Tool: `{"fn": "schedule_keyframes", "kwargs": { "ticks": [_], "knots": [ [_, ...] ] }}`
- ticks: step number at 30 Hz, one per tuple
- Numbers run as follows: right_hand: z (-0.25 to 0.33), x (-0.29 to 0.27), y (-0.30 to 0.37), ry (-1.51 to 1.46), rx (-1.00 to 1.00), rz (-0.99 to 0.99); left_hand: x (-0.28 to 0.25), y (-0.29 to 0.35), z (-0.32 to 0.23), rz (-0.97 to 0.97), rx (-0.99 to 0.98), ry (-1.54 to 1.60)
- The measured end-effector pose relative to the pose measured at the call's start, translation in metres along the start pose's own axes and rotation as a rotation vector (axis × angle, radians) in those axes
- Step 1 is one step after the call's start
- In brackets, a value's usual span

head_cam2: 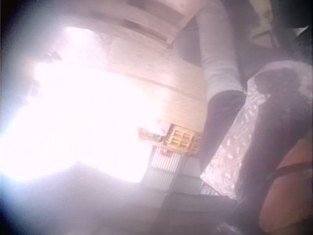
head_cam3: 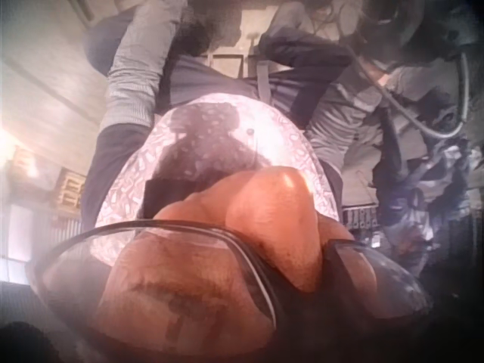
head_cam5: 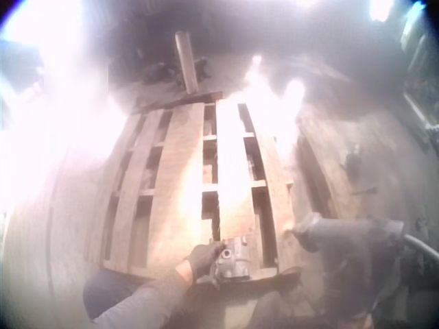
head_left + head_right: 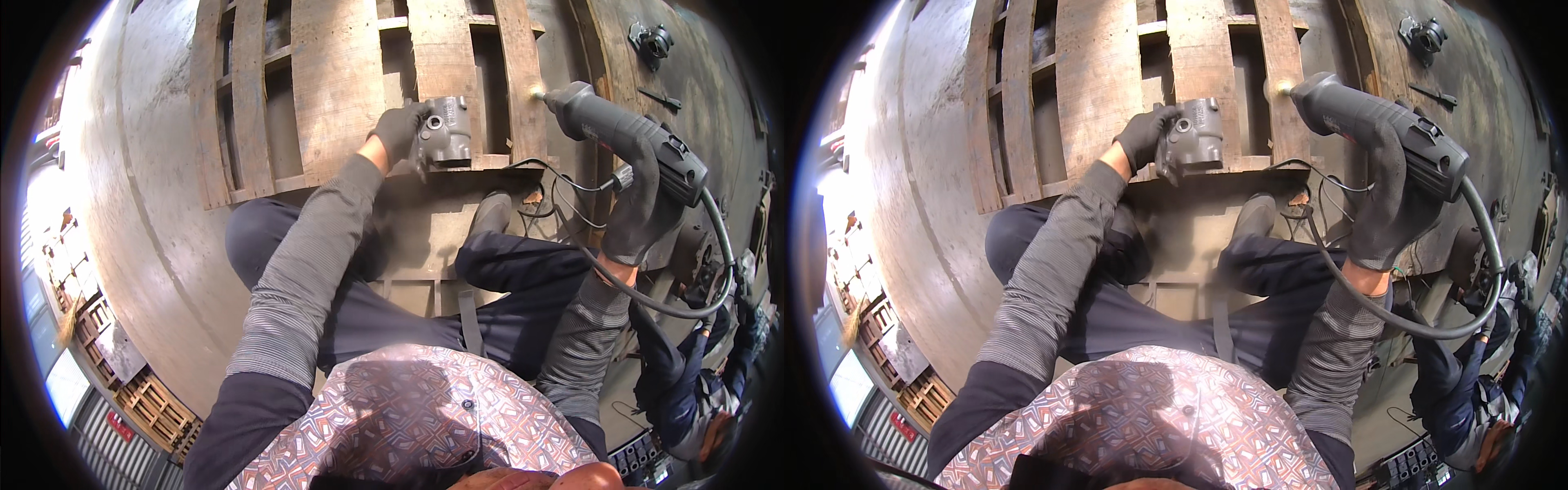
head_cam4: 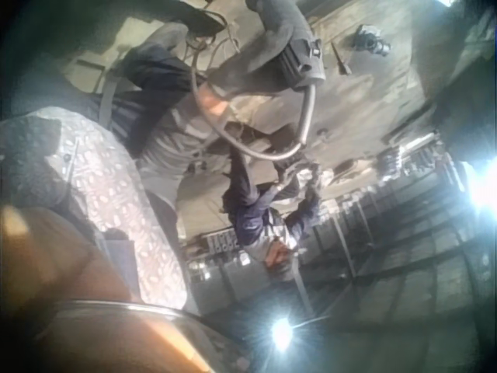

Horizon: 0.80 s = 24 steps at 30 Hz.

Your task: The person sits on the floor and uses a rotary tool and an angle grinder to smooth and clean a metal part. They repeatedly reposition the part and switch between tools to work on different surfaces.

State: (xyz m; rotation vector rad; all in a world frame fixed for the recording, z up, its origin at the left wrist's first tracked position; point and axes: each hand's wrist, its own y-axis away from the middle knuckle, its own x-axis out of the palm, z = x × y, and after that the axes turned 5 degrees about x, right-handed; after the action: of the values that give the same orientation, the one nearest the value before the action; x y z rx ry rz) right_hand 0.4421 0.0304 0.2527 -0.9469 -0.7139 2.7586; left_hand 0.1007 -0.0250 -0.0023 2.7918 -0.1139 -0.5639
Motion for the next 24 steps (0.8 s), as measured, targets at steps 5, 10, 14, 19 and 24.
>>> {"fn": "schedule_keyframes", "kwargs": {
  "ticks": [5, 10, 14, 19, 24],
  "knots": [
    [-0.004, -0.002, 0.0, -0.014, 0.067, 0.005, 0.013, -0.012, -0.029, -0.007, -0.822, 0.985],
    [-0.004, -0.002, -0.001, -0.094, 0.167, -0.024, 0.01, -0.022, -0.053, -0.197, -0.74, 1.121],
    [0.0, -0.001, -0.001, -0.15, 0.227, -0.028, 0.021, -0.012, -0.033, -0.28, -0.493, 0.876],
    [0.006, 0.002, 0.002, -0.286, 0.285, -0.033, 0.063, 0.013, -0.027, -0.437, 0.098, 0.221],
    [0.009, 0.012, 0.004, -0.362, 0.19, 0.008, 0.059, 0.022, -0.047, -0.424, -0.118, 0.078]
  ]
}}
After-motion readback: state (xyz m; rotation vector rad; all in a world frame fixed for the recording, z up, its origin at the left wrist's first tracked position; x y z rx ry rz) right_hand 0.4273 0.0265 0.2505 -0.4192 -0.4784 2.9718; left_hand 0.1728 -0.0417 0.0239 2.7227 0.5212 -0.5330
